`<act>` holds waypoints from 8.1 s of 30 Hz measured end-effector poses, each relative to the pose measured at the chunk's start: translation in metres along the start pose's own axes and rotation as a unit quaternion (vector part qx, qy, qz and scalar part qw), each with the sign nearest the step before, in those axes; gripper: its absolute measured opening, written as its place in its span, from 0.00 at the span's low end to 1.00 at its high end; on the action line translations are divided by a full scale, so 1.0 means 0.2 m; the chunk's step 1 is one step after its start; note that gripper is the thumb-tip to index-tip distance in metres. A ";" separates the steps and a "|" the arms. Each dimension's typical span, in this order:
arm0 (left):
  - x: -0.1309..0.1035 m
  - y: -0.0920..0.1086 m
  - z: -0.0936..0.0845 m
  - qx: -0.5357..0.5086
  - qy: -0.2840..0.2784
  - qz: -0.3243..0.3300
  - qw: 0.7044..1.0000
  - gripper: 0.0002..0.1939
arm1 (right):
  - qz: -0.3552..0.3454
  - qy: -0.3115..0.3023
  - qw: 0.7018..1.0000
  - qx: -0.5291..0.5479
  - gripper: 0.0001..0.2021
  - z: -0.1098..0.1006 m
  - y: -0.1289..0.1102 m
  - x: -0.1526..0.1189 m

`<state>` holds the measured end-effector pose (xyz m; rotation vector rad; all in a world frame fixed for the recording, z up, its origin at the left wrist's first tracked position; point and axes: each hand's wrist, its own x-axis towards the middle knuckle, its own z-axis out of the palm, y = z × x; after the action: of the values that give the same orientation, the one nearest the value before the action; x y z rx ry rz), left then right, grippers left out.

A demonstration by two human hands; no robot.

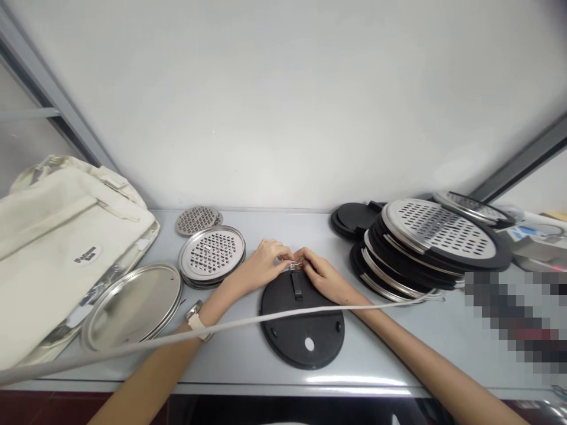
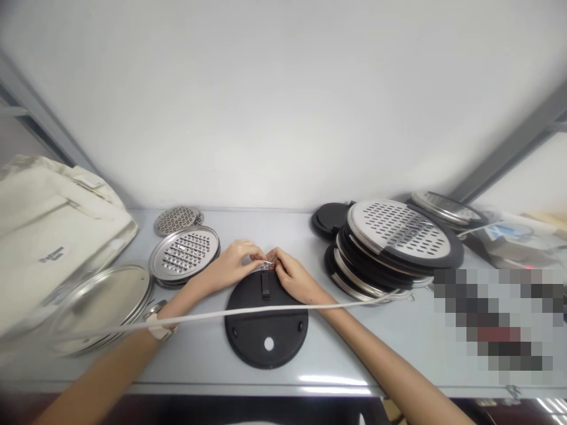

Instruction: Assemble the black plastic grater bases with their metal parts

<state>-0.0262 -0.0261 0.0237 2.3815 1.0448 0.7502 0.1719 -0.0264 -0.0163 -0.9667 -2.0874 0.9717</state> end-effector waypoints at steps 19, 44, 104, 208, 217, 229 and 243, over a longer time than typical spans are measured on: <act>0.02 0.07 -0.01 -0.067 0.074 0.015 0.995 0.07 | -0.065 0.080 0.990 -0.092 0.04 -0.03 -0.08 -0.02; -0.01 0.03 -0.09 -0.089 -0.107 -0.021 0.990 0.07 | -0.100 -0.011 0.983 -0.156 0.07 -0.06 -0.12 -0.05; 0.01 0.04 -0.06 -0.136 -0.080 -0.034 0.987 0.08 | 0.068 0.028 0.965 -0.250 0.12 0.02 -0.11 -0.02; -0.03 0.06 -0.07 -0.113 -0.102 -0.004 0.988 0.07 | 0.010 -0.037 0.982 -0.186 0.15 0.00 -0.08 -0.05; -0.06 0.08 -0.04 -0.114 -0.074 -0.013 0.991 0.07 | 0.001 -0.042 0.981 -0.188 0.14 0.00 -0.08 -0.05; -0.06 0.05 -0.03 -0.149 -0.059 -0.017 0.987 0.06 | 0.006 -0.052 0.980 -0.190 0.15 0.00 -0.09 -0.05; -0.05 0.04 -0.01 -0.171 -0.058 -0.023 0.983 0.05 | 0.011 -0.063 0.981 -0.183 0.15 0.00 -0.11 -0.05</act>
<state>-0.0287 -0.0387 0.0260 2.0738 0.8434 0.7027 0.1700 -0.0441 -0.0007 -1.1345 -2.4209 0.6840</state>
